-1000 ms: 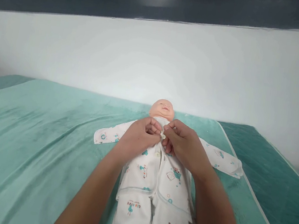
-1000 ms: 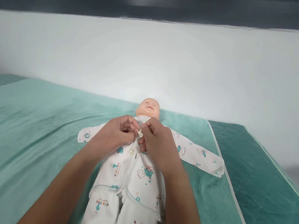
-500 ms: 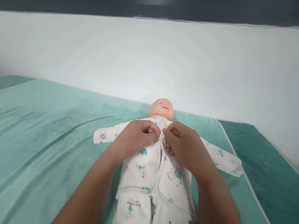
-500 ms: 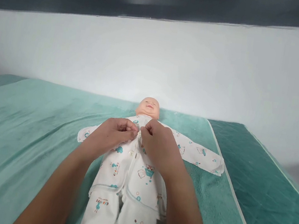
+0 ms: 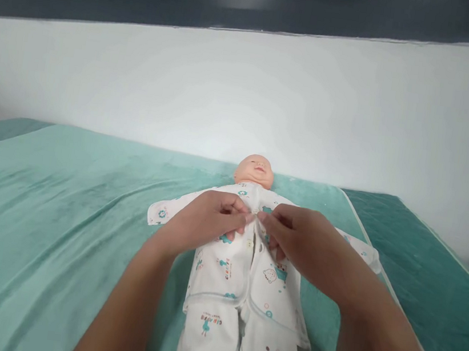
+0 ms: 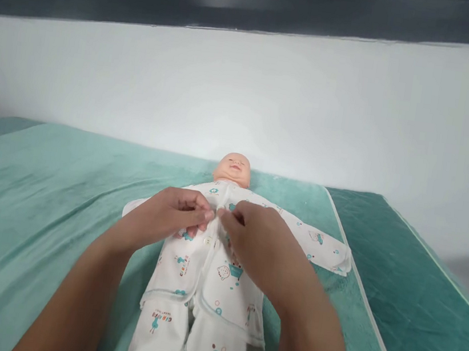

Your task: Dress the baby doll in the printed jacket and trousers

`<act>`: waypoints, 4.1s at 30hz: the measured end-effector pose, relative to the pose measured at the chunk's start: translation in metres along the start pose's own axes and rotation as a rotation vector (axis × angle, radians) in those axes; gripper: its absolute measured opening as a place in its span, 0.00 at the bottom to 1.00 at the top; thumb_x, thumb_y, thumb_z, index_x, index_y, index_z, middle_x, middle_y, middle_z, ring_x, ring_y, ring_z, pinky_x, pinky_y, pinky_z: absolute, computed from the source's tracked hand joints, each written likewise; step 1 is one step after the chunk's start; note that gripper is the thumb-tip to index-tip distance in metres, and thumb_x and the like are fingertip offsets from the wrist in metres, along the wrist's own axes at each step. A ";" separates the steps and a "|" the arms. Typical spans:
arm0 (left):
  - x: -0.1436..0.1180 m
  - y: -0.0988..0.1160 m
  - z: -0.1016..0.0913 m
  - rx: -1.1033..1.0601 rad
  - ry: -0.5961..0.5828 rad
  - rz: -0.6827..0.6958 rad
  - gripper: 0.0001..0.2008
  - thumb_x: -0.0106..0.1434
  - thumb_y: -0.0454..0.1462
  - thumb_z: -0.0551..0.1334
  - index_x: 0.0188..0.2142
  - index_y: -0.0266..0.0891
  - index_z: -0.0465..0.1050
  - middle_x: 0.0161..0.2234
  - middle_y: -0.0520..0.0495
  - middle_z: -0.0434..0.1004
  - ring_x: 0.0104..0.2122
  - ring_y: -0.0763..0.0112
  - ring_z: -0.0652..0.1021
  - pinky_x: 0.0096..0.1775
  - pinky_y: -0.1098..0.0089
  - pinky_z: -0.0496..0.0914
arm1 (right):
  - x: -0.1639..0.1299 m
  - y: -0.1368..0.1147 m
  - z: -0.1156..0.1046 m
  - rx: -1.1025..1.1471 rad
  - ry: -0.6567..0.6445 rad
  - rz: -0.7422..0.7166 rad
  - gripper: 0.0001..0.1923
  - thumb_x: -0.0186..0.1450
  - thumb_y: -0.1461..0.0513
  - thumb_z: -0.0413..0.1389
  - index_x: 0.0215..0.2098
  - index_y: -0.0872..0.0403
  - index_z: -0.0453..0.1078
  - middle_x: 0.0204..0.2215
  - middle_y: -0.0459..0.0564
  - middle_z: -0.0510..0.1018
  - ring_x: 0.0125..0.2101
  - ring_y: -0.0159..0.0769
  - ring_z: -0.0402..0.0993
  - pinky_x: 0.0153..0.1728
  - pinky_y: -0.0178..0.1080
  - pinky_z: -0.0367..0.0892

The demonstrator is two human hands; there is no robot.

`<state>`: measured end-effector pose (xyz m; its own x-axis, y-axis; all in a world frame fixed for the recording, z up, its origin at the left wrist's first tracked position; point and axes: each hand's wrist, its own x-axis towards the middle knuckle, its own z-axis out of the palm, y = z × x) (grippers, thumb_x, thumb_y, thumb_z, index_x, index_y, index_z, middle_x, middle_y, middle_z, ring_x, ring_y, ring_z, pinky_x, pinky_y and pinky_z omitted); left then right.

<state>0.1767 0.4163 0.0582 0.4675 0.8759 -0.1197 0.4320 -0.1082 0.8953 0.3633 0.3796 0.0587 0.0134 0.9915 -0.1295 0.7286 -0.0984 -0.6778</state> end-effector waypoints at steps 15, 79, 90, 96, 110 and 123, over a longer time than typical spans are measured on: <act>-0.005 -0.002 0.000 0.191 -0.204 0.015 0.05 0.57 0.39 0.60 0.27 0.41 0.71 0.25 0.55 0.67 0.24 0.77 0.63 0.24 0.73 0.54 | -0.010 -0.008 0.003 -0.131 -0.311 -0.090 0.18 0.58 0.63 0.52 0.18 0.53 0.46 0.13 0.43 0.65 0.15 0.27 0.57 0.17 0.37 0.44; -0.019 -0.020 0.019 -0.232 -0.197 0.102 0.06 0.60 0.31 0.55 0.37 0.42 0.61 0.23 0.57 0.68 0.24 0.75 0.73 0.28 0.72 0.69 | -0.022 0.014 0.043 0.621 -0.100 -0.207 0.18 0.70 0.48 0.47 0.30 0.51 0.60 0.17 0.40 0.71 0.16 0.28 0.69 0.17 0.30 0.60; -0.021 -0.017 0.015 -0.223 -0.213 0.096 0.04 0.61 0.33 0.54 0.36 0.42 0.60 0.19 0.58 0.66 0.20 0.77 0.68 0.24 0.75 0.62 | -0.025 0.016 0.032 0.644 -0.330 -0.181 0.06 0.70 0.59 0.48 0.44 0.50 0.61 0.23 0.41 0.77 0.21 0.29 0.75 0.20 0.29 0.62; -0.021 -0.017 0.015 -0.216 -0.206 0.070 0.04 0.59 0.33 0.54 0.34 0.42 0.59 0.19 0.59 0.61 0.18 0.80 0.63 0.22 0.75 0.57 | -0.028 0.011 0.028 0.552 -0.430 -0.133 0.10 0.69 0.59 0.49 0.49 0.50 0.59 0.29 0.46 0.82 0.24 0.31 0.78 0.20 0.29 0.62; -0.016 -0.025 0.012 -0.383 -0.222 0.123 0.05 0.59 0.30 0.58 0.33 0.41 0.63 0.17 0.60 0.64 0.16 0.82 0.62 0.20 0.76 0.55 | -0.021 0.021 0.031 0.734 -0.460 -0.211 0.16 0.69 0.52 0.52 0.50 0.51 0.60 0.26 0.46 0.81 0.22 0.32 0.78 0.16 0.27 0.60; -0.016 -0.027 0.005 -0.331 -0.336 0.083 0.08 0.63 0.37 0.62 0.36 0.40 0.63 0.26 0.55 0.74 0.19 0.80 0.72 0.18 0.79 0.58 | -0.021 0.025 0.031 0.758 -0.463 -0.196 0.11 0.70 0.56 0.51 0.48 0.51 0.62 0.26 0.46 0.80 0.21 0.31 0.77 0.16 0.26 0.60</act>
<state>0.1613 0.4029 0.0336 0.7372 0.6640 -0.1253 0.1393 0.0321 0.9897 0.3597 0.3537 0.0222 -0.4588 0.8792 -0.1286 0.0409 -0.1237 -0.9915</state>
